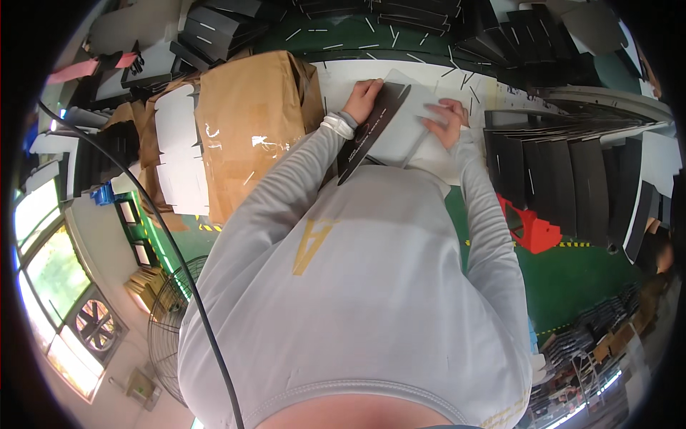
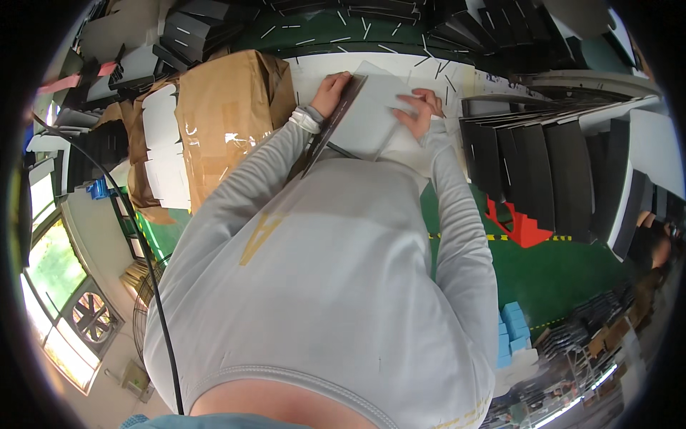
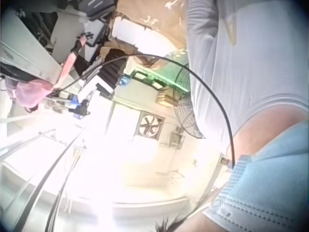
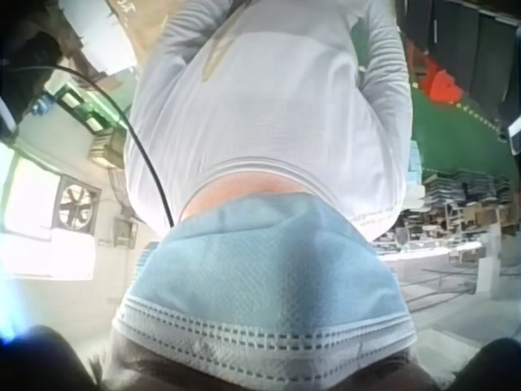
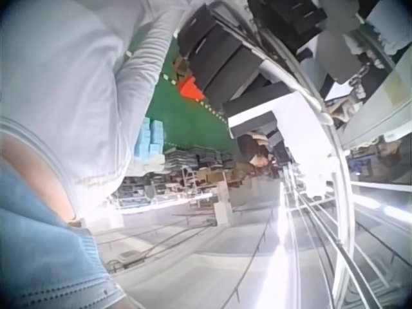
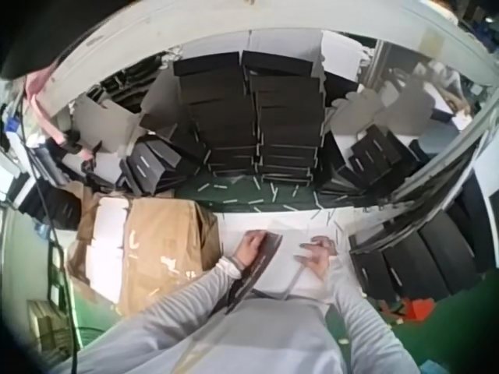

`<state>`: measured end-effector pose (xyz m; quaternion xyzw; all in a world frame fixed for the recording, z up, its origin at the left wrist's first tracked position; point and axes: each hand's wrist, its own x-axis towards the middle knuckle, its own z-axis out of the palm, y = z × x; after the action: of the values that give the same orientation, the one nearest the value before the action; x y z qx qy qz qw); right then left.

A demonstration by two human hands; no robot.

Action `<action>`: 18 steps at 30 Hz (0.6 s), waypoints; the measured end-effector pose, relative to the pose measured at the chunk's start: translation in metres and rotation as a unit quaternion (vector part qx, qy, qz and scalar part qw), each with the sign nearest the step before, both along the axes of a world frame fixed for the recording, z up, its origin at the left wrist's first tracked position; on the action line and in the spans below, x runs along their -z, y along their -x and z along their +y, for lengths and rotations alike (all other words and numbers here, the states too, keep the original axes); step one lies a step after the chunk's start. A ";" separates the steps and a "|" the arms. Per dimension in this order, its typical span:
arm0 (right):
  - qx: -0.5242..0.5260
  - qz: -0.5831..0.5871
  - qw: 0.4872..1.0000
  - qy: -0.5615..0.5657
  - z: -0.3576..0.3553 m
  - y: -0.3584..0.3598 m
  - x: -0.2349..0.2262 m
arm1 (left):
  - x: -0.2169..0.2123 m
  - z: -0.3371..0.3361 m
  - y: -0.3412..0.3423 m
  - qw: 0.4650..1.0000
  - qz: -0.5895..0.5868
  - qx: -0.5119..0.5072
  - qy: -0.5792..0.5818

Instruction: Folding cardboard boxes at an industrial assembly station.

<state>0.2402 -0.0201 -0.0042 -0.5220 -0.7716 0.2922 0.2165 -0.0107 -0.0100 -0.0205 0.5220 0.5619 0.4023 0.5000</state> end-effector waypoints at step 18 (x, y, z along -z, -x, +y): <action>-0.095 -0.152 0.981 -0.076 -0.029 0.042 -0.021 | 0.017 -0.002 0.004 0.983 -0.132 -0.101 0.078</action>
<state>0.1983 -0.0494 0.0165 -0.4671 -0.8611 0.1696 0.1072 -0.0147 -0.0123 -0.0377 0.3643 0.5700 0.4715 0.5657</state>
